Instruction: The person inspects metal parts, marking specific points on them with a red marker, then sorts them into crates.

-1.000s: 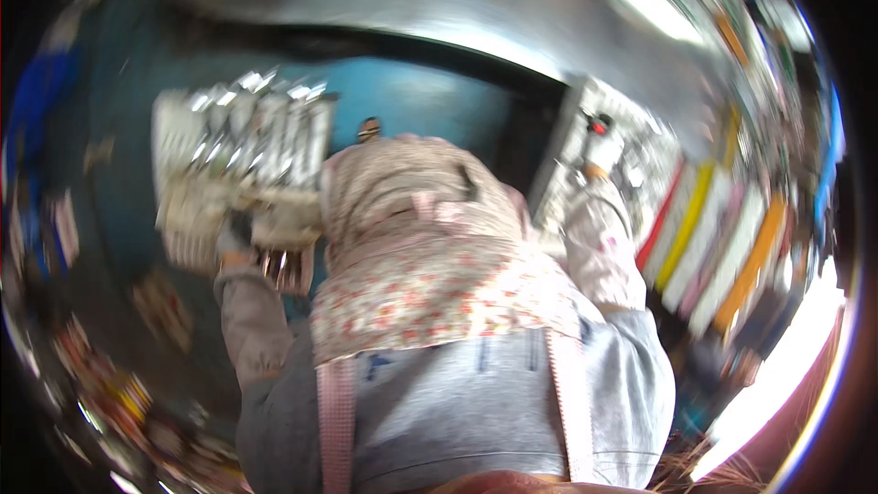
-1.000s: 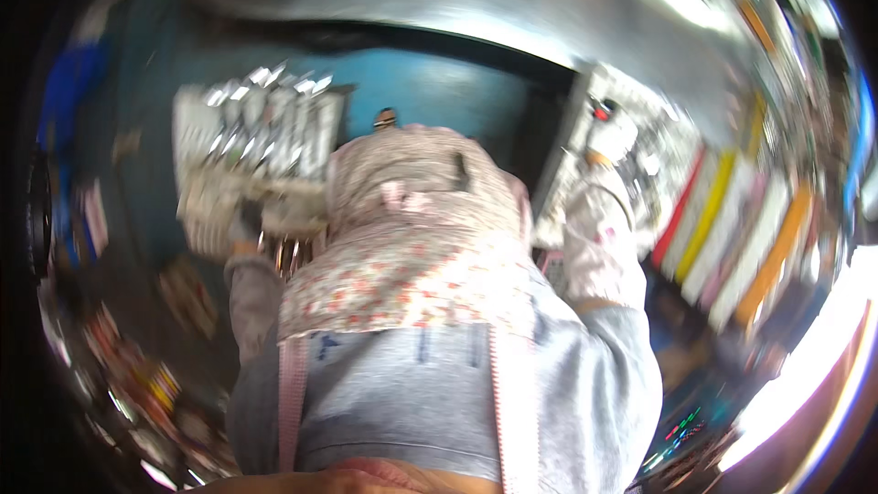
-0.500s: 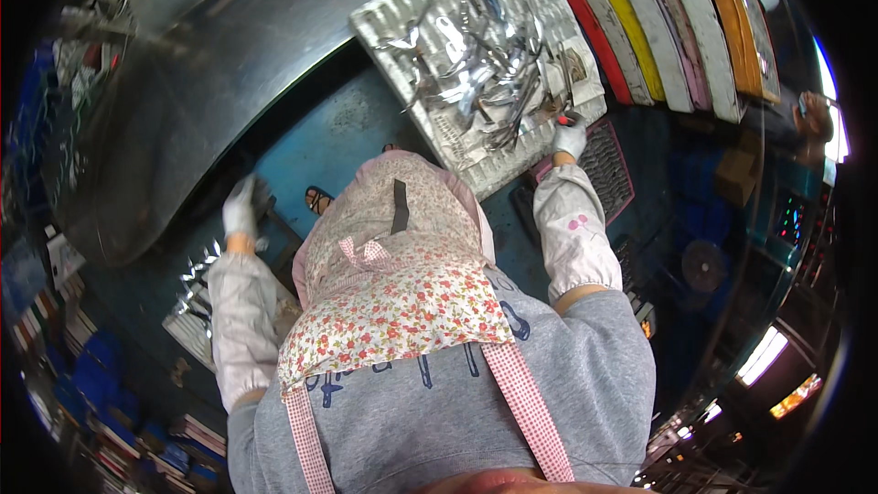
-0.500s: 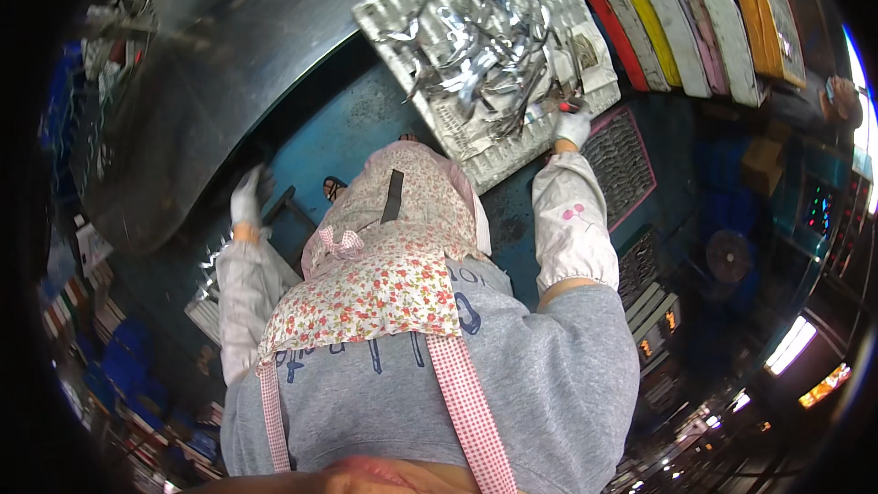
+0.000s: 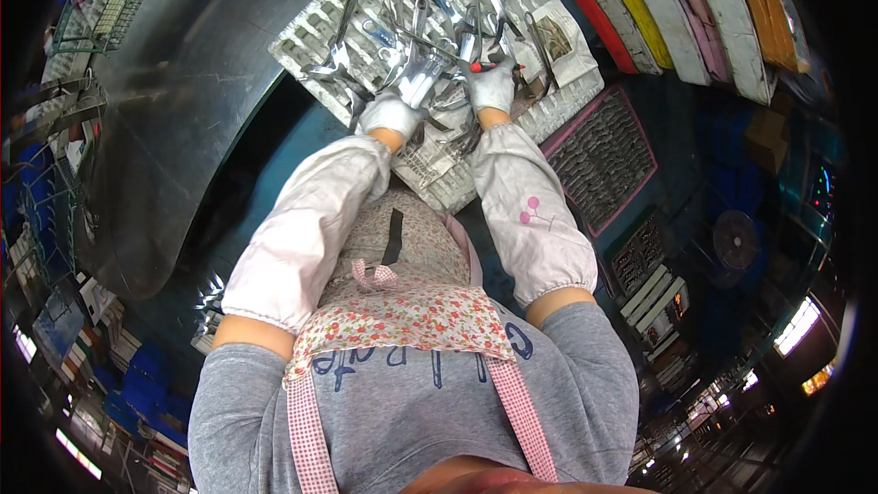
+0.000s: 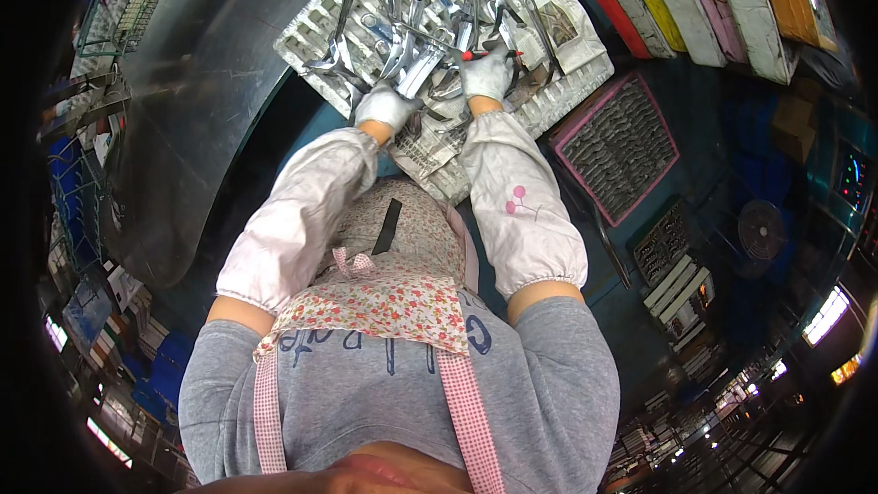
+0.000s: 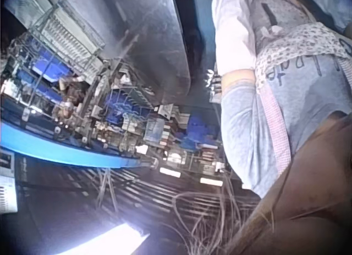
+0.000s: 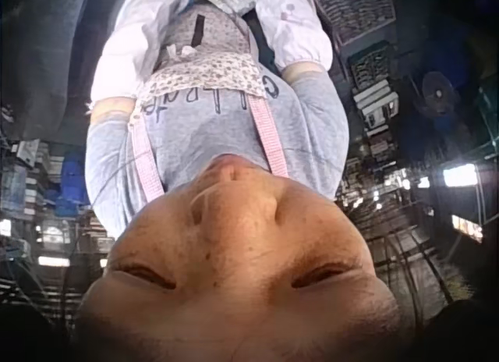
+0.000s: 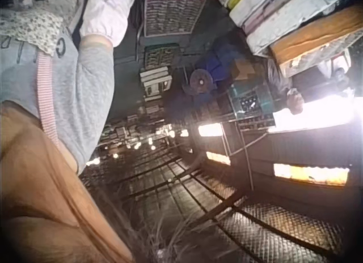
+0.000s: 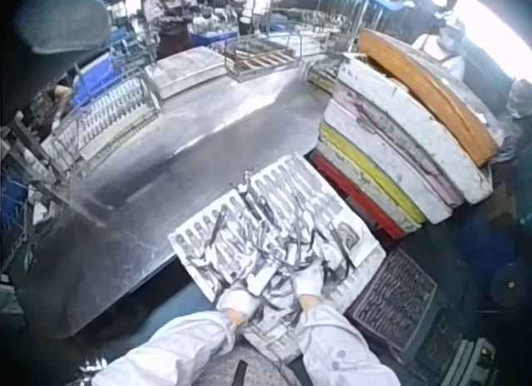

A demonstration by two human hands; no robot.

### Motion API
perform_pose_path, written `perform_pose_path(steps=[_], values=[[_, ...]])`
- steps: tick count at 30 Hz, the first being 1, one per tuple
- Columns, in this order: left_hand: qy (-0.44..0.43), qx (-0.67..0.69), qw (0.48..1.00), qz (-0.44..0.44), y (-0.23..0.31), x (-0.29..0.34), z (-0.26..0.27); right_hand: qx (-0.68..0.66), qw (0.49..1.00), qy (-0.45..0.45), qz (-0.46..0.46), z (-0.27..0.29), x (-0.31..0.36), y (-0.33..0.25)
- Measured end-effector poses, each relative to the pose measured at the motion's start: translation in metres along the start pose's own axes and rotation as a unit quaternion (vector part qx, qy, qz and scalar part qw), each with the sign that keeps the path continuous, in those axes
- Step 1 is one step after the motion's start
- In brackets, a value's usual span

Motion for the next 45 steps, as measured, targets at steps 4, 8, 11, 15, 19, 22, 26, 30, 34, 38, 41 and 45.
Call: perform_pose_path(steps=[4, 8, 11, 15, 19, 22, 26, 30, 34, 38, 41, 45], values=[[0.028, -0.022, 0.999, 0.001, 0.002, -0.011, -0.010, -0.016, 0.995, -0.067, -0.067, -0.021, -0.011, -0.010], [-0.006, -0.032, 0.999, -0.033, -0.003, -0.026, -0.013, -0.064, 0.995, -0.068, -0.023, -0.024, -0.027, -0.023], [-0.026, -0.052, 0.996, -0.061, -0.001, -0.032, -0.007, -0.062, 0.995, -0.065, -0.035, -0.023, -0.036, -0.010], [-0.121, 0.010, 0.988, -0.094, -0.002, -0.023, 0.000, -0.138, 0.989, -0.004, 0.059, -0.008, -0.041, -0.020], [-0.221, 0.078, 0.970, -0.069, -0.026, 0.006, 0.013, -0.211, 0.970, 0.042, 0.116, 0.017, -0.051, -0.046], [-0.173, 0.175, 0.968, -0.038, -0.056, 0.030, 0.041, -0.065, 0.985, -0.105, 0.121, 0.002, -0.065, -0.077], [-0.042, 0.435, 0.899, -0.006, -0.078, 0.022, 0.094, 0.055, 0.953, -0.188, 0.232, -0.015, -0.043, -0.114], [0.071, 0.270, 0.960, -0.005, -0.087, -0.001, 0.147, 0.174, 0.923, -0.237, 0.247, -0.050, -0.004, -0.110], [0.036, -0.055, 0.986, -0.154, -0.059, 0.000, 0.153, 0.168, 0.931, -0.242, 0.215, -0.067, -0.001, -0.102], [-0.002, -0.296, 0.900, -0.321, -0.028, 0.004, 0.138, 0.033, 0.945, -0.227, 0.234, -0.041, -0.020, -0.107], [-0.035, -0.302, 0.907, -0.291, -0.028, -0.023, 0.120, 0.053, 0.965, -0.121, 0.225, -0.014, -0.045, -0.106], [-0.030, -0.340, 0.927, -0.155, -0.052, -0.091, 0.089, 0.080, 0.971, -0.034, 0.224, -0.021, -0.081, -0.107]])
Point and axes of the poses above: each hand's wrist, its own x-axis away from the middle knuckle, its own z-axis out of the back of the hand, y = z × x, the point moved 9 cm from there along -x, towards the middle knuckle, and after that the axes turned 3 degrees about -x, right-handed, at the moved point
